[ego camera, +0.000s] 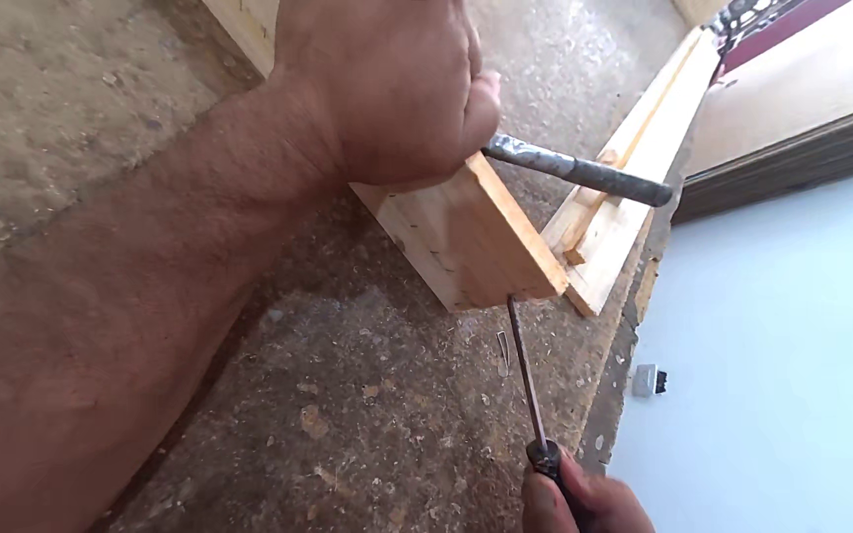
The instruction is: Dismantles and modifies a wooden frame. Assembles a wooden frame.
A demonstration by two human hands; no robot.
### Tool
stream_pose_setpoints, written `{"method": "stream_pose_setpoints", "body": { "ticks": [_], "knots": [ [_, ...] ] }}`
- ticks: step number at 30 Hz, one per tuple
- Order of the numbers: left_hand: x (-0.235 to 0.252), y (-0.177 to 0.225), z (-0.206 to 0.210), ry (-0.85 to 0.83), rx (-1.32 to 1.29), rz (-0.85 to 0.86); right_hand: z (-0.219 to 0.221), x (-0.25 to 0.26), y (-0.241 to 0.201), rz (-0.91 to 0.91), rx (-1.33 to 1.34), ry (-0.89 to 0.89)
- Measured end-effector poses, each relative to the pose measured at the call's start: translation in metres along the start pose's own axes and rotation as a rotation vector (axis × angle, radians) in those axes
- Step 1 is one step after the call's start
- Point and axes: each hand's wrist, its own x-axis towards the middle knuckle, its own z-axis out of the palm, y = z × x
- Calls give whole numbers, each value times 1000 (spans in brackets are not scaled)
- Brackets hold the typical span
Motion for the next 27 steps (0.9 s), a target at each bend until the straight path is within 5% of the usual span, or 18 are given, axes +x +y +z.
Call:
{"method": "stream_pose_setpoints", "body": {
  "ticks": [3, 9, 15, 19, 24, 27],
  "knots": [
    [1, 0, -1, -13, 18, 0, -11, 10, 2, 181, 409, -94],
    [-1, -1, 0, -2, 14, 5, -27, 26, 17, -329, -320, -18],
    [1, -5, 1, 84, 91, 92, -32, 27, 18, -21, 139, -141],
    [0, -6, 2, 107, 91, 105, -39, 47, 37, -394, -260, -84],
    [0, -9, 2, 127, 122, 163, -58, 70, 40, -641, -515, -78],
    [-1, -11, 1, 138, 116, 183, -63, 72, 38, -559, -427, -143]
  ]
}}
